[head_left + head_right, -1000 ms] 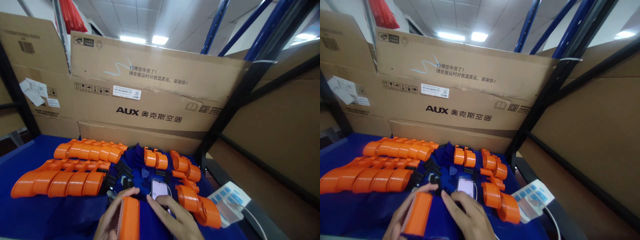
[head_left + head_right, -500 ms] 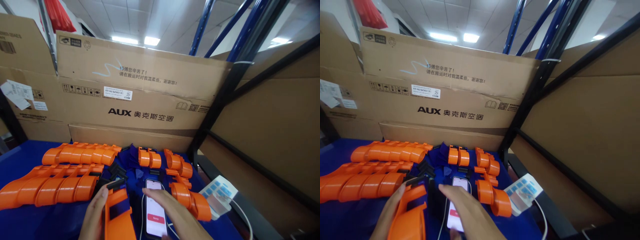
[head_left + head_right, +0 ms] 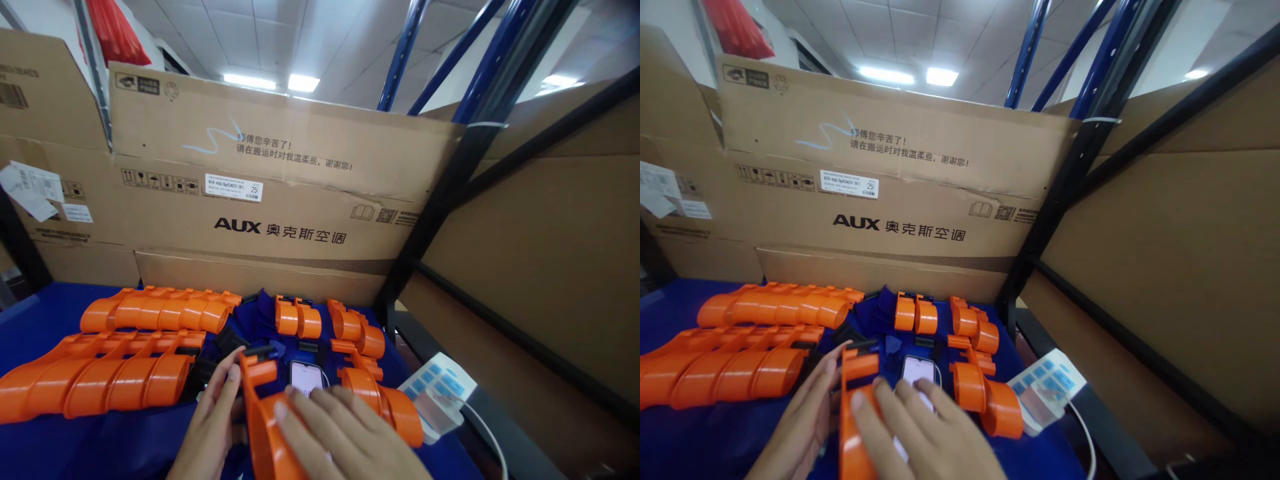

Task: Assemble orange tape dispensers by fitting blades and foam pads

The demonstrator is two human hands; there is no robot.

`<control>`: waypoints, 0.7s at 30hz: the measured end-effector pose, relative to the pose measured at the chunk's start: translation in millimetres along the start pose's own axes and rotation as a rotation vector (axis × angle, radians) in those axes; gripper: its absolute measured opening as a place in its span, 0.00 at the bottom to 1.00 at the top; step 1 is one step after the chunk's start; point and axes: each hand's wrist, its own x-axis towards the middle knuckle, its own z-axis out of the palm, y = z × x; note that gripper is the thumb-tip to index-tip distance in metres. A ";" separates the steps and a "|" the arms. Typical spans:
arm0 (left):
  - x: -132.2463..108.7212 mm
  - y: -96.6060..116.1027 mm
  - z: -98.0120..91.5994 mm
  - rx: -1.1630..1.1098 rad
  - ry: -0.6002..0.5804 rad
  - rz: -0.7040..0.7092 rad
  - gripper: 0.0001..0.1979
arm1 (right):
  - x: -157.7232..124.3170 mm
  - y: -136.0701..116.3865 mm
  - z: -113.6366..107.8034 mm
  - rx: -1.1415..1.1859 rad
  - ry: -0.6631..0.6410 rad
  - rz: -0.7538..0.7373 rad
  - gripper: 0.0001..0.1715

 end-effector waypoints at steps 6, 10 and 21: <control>-9.8 28.6 -14.1 0.386 -0.188 0.190 0.34 | -14.8 101.6 9.2 -0.026 -0.099 0.343 0.39; 12.6 73.2 -34.1 1.040 -0.154 0.524 0.32 | -22.5 151.6 37.1 -0.099 -0.250 0.377 0.38; 153.3 105.6 -72.1 1.752 -0.352 0.625 0.39 | -24.0 176.2 73.3 -0.049 -0.291 0.411 0.33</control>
